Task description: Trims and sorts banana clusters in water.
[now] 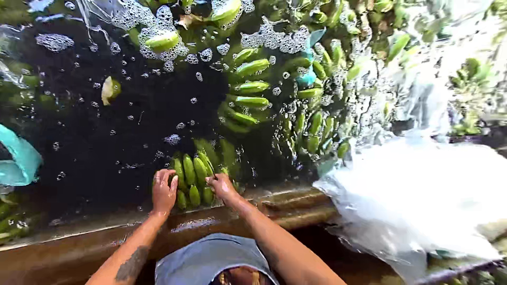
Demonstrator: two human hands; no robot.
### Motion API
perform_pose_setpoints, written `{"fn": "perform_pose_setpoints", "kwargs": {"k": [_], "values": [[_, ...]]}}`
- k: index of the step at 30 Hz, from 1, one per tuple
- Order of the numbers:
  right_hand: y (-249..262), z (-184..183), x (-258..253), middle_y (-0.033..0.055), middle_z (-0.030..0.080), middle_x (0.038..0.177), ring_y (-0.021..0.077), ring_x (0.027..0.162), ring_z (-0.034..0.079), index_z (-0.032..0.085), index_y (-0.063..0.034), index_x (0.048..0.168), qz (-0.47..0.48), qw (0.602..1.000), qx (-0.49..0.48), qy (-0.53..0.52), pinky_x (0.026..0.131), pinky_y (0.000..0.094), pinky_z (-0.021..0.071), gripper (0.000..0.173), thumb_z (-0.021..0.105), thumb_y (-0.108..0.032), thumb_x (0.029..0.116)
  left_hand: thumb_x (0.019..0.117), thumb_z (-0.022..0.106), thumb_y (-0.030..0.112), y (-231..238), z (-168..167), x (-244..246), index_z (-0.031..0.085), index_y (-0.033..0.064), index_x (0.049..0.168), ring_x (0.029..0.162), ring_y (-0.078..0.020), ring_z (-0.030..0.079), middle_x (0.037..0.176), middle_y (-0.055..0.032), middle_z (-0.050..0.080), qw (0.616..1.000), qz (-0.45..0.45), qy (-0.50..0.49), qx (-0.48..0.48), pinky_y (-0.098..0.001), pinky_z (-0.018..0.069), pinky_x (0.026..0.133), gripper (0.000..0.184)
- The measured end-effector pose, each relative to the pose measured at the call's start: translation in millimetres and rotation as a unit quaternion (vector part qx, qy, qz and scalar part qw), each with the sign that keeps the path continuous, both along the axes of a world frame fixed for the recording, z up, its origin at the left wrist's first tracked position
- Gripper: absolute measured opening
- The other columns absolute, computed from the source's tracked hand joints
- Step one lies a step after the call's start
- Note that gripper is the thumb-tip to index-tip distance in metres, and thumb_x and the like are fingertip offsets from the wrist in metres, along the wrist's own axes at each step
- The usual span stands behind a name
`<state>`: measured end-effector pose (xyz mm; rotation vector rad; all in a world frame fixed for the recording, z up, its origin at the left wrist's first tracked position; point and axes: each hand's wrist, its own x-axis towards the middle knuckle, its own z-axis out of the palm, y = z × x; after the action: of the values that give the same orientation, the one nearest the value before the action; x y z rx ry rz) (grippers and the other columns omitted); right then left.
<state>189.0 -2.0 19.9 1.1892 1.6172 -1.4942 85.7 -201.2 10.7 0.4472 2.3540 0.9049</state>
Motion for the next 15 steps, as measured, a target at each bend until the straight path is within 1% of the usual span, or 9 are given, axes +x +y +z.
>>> {"fn": "perform_pose_setpoints", "kwargs": {"k": [1,2,3,4,5,6,9,12,15], "values": [[-6.3,-0.5,8.5,0.0021,0.056,0.070,0.0088,0.052,0.049,0.064,0.0022,0.103,-0.074,0.997,0.004,0.012,0.050,0.0268,0.0444,0.027,0.055,-0.023,0.1065,0.1015,0.058,0.022,11.2,-3.7,-6.8,0.064,-0.0054,0.127,0.132,-0.0452,0.052,0.137,-0.0297,0.057,0.999,-0.026,0.027,0.015,-0.0578,0.0403,0.112,0.038],[-10.4,0.8,14.3,0.0028,0.059,0.073,0.0084,0.056,0.053,0.065,0.0027,0.106,-0.116,0.991,0.048,0.035,0.054,0.0272,0.0476,0.024,0.057,-0.020,0.1050,0.1006,0.060,0.029,26.7,-7.3,-16.1,0.061,-0.0031,0.133,0.137,-0.0458,0.047,0.144,-0.0289,0.052,0.998,-0.052,0.026,0.013,-0.0593,0.0381,0.114,0.046],[-9.8,3.4,17.2,0.0066,0.067,0.085,0.0114,0.070,0.062,0.067,0.0027,0.111,-0.125,0.983,0.119,0.066,0.066,0.0307,0.0540,0.023,0.060,-0.017,0.1024,0.1007,0.061,0.036,46.1,-8.6,-27.7,0.056,0.0004,0.141,0.141,-0.0442,0.043,0.149,-0.0266,0.048,0.997,-0.079,-0.010,-0.010,-0.0597,0.0353,0.116,0.054],[-4.1,5.2,18.8,0.0132,0.071,0.106,0.0186,0.095,0.068,0.067,0.0022,0.120,-0.114,0.973,0.178,0.093,0.087,0.0374,0.0573,0.028,0.062,-0.016,0.1001,0.1009,0.060,0.044,66.5,-9.8,-38.5,0.053,0.0043,0.145,0.141,-0.0424,0.043,0.151,-0.0244,0.047,0.991,-0.108,-0.056,-0.049,-0.0604,0.0351,0.117,0.060],[5.5,5.8,18.9,0.0197,0.067,0.125,0.0274,0.115,0.065,0.064,0.0024,0.130,-0.085,0.968,0.214,0.098,0.102,0.0445,0.0523,0.037,0.064,-0.017,0.0991,0.1011,0.058,0.049,84.8,-11.0,-47.2,0.053,0.0063,0.146,0.139,-0.0419,0.047,0.149,-0.0237,0.050,0.981,-0.134,-0.105,-0.091,-0.0623,0.0370,0.114,0.062],[16.8,4.9,18.5,0.0227,0.062,0.135,0.0326,0.126,0.060,0.062,0.0015,0.135,-0.043,0.967,0.237,0.085,0.109,0.0486,0.0476,0.042,0.065,-0.020,0.0991,0.1015,0.056,0.053,99.2,-13.0,-53.4,0.055,0.0064,0.144,0.136,-0.0423,0.050,0.145,-0.0239,0.055,0.968,-0.156,-0.149,-0.131,-0.0644,0.0386,0.112,0.063],[49.6,-1.3,16.2,0.0226,0.062,0.134,0.0354,0.126,0.060,0.065,0.0003,0.132,0.069,0.972,0.221,0.040,0.110,0.0512,0.0457,0.043,0.065,-0.030,0.1008,0.1020,0.056,0.052,112.1,-22.2,-66.3,0.067,0.0012,0.126,0.127,-0.0453,0.057,0.130,-0.0265,0.063,0.943,-0.176,-0.226,-0.170,-0.0694,0.0407,0.105,0.058],[61.5,3.5,8.1,0.0196,0.064,0.133,0.0340,0.125,0.061,0.066,-0.0031,0.133,0.118,0.975,0.186,0.040,0.110,0.0527,0.0455,0.048,0.068,-0.037,0.0986,0.1064,0.053,0.040,91.1,-28.6,-75.8,0.071,0.0000,0.116,0.120,-0.0422,0.060,0.121,-0.0256,0.067,0.944,-0.180,-0.253,-0.112,-0.0667,0.0416,0.105,0.045],[59.4,-1.1,4.5,0.0195,0.062,0.137,0.0351,0.129,0.058,0.063,-0.0064,0.138,0.157,0.975,0.153,0.031,0.111,0.0557,0.0441,0.056,0.070,-0.042,0.0962,0.1056,0.057,0.022,67.8,-26.2,-78.3,0.071,-0.0063,0.100,0.099,-0.0358,0.065,0.099,-0.0237,0.069,0.952,-0.177,-0.249,-0.020,-0.0585,0.0474,0.094,0.032]]}}
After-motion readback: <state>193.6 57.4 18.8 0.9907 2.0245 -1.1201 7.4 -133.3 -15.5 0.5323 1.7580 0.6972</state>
